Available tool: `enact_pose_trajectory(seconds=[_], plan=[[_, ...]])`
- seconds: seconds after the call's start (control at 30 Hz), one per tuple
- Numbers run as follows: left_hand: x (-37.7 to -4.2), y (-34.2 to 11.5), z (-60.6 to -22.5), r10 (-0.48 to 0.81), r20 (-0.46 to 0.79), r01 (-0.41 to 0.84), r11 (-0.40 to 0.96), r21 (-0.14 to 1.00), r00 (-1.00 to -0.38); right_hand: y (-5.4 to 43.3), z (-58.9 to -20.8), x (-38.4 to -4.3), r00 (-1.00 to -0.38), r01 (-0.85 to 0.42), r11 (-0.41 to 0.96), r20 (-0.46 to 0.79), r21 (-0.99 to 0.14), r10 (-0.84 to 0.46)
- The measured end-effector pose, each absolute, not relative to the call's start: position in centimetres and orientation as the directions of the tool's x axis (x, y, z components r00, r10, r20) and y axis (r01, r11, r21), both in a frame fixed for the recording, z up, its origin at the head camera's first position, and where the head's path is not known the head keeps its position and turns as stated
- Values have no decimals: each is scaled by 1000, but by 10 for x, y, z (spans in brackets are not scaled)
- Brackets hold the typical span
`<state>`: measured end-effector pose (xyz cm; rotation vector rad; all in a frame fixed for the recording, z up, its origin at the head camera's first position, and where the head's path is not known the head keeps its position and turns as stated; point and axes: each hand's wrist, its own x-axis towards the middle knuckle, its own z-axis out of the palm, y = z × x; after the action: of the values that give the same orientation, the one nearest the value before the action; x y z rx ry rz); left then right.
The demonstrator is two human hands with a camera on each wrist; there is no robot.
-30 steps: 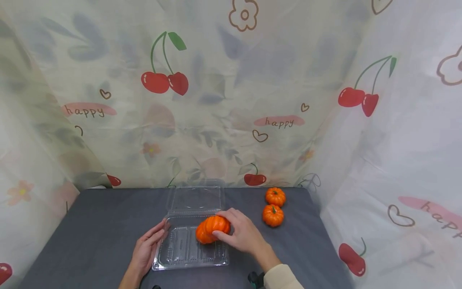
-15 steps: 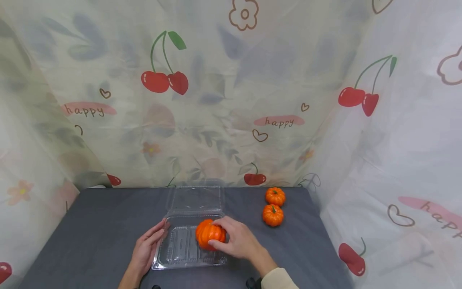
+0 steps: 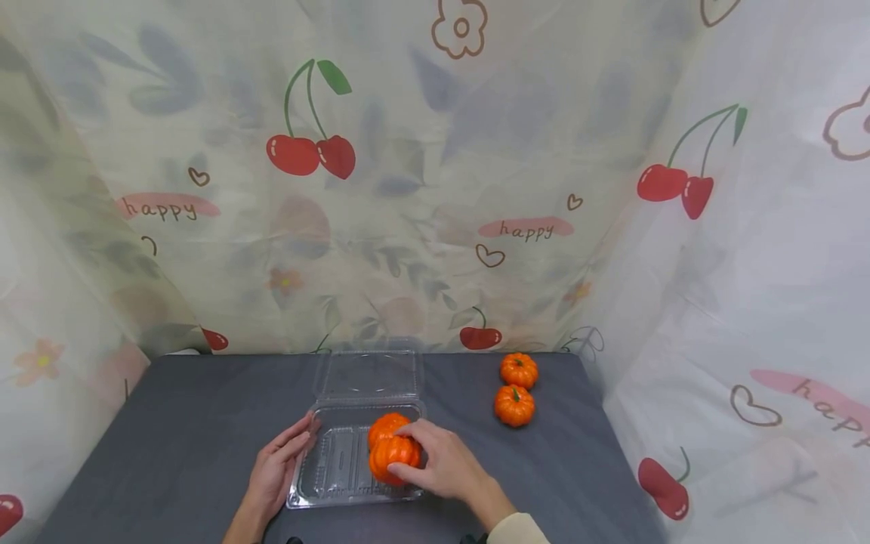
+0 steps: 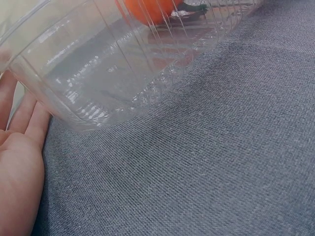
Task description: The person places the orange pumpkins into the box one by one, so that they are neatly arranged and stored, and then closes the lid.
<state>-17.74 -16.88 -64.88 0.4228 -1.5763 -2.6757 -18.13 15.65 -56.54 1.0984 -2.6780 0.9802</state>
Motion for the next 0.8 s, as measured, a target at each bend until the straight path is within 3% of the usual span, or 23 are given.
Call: enact_pose_trajectory(seconds=[0.3, 0.8], plan=[[-178, -169, -649, -134, -246, -150, -498, 854, -960, 158, -568, -180, -750, -649, 578, 286, -495, -597], [-177, -169, -648, -134, -237, -140, -501, 854, -962, 158, -571, -184, -714, -689, 592, 249, -418, -654]])
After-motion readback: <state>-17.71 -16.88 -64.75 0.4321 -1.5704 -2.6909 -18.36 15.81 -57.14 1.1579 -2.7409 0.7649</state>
